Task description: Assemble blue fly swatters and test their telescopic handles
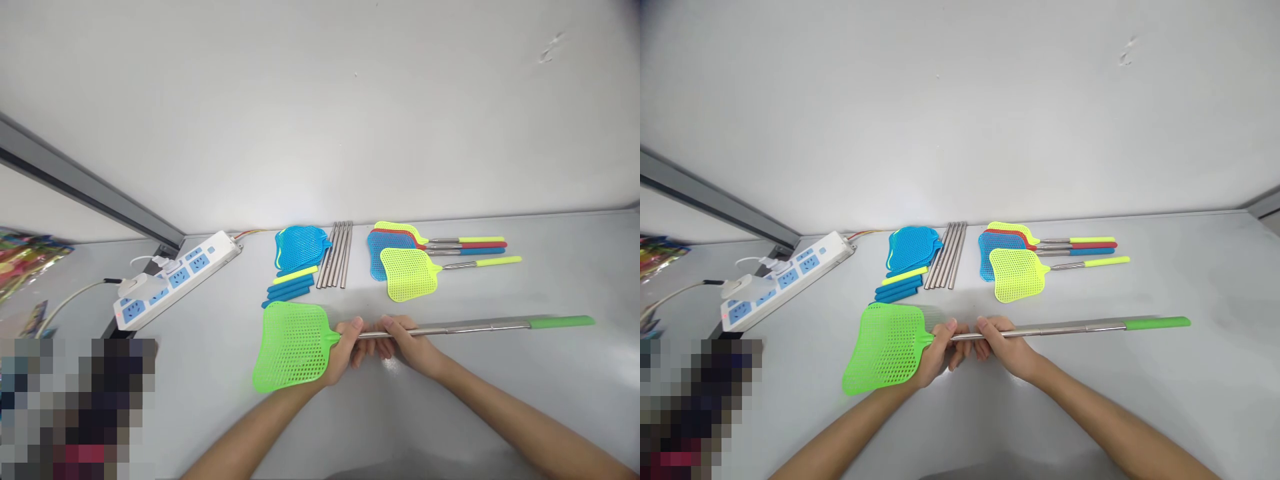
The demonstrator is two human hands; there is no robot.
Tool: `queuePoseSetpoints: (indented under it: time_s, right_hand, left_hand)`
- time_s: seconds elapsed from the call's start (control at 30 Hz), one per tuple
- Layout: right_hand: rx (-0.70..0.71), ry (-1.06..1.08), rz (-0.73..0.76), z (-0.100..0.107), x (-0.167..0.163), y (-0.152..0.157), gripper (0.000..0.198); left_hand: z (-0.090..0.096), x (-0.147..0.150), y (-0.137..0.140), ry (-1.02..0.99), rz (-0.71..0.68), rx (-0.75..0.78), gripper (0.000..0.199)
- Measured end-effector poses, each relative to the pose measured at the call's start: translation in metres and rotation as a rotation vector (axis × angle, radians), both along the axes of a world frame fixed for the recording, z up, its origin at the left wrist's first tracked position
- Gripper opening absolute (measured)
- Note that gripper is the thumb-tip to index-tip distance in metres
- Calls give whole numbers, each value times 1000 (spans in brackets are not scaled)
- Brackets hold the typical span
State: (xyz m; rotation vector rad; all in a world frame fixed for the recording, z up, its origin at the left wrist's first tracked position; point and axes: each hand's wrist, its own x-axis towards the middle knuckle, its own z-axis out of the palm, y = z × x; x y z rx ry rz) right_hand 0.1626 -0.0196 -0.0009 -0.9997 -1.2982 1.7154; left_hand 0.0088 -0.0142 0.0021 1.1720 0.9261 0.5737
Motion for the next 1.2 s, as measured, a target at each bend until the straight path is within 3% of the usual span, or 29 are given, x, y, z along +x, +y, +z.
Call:
queuePoseSetpoints:
  time_s: [0.23,0.53,1.2]
  right_hand:
    - [-9,14,0,-1,1,0,49]
    - [-5,37,-7,1,1,0,48]
    - [-34,62,-10,-2,1,0,46]
  left_hand:
    - [-2,0,-2,107,15,36,56]
    - [8,3,1,-9,-4,64,54]
    - [10,3,1,66,3,78,53]
